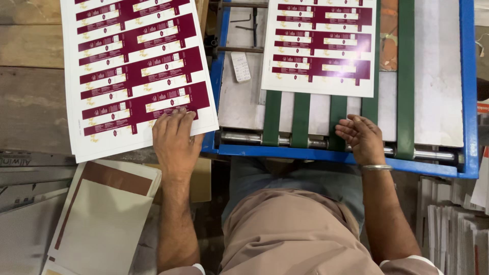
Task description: The person picks up printed sheets from a pile and feeds them individually onto the conveyor belt of a machine by hand.
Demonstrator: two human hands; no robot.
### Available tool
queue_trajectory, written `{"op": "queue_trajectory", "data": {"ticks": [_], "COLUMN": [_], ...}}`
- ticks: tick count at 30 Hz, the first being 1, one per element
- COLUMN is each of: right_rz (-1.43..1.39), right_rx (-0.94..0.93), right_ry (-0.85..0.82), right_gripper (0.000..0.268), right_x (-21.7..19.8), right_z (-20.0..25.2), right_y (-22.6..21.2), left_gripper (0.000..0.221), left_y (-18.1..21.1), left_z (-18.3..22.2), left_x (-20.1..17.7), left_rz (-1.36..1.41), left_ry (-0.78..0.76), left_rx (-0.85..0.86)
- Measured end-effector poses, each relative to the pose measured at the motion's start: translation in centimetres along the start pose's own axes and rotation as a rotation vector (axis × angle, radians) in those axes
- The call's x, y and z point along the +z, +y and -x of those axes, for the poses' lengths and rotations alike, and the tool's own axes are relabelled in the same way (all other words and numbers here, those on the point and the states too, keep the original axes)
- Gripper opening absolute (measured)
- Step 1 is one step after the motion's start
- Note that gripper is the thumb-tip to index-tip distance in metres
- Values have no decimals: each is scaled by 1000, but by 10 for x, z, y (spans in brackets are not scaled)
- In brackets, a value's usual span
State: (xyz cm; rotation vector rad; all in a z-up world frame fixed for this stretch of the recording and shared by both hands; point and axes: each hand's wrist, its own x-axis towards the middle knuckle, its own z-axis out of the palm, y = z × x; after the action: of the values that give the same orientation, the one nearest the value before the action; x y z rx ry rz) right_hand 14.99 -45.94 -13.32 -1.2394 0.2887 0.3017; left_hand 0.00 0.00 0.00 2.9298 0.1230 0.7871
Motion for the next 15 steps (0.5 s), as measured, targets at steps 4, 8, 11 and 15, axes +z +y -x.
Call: {"op": "queue_trajectory", "data": {"ticks": [4, 8, 11, 15], "right_rz": [-28, -33, -28, -8], "right_rx": [-15, -12, -9, 3], "right_ry": [-57, -76, -82, -85], "right_gripper": [33, 31, 31, 31], "right_x": [11, 15, 16, 24], "right_z": [8, 10, 10, 10], "right_y": [-2, -5, -7, -10], "left_gripper": [40, 44, 43, 42], "left_y": [4, 2, -9, -11], "left_z": [-4, -8, -9, -11], "left_x": [-3, -12, -23, -26], "left_rz": [-12, -10, 78, 116], "left_ry": [11, -65, -163, -141], "left_rx": [17, 56, 11, -25]}}
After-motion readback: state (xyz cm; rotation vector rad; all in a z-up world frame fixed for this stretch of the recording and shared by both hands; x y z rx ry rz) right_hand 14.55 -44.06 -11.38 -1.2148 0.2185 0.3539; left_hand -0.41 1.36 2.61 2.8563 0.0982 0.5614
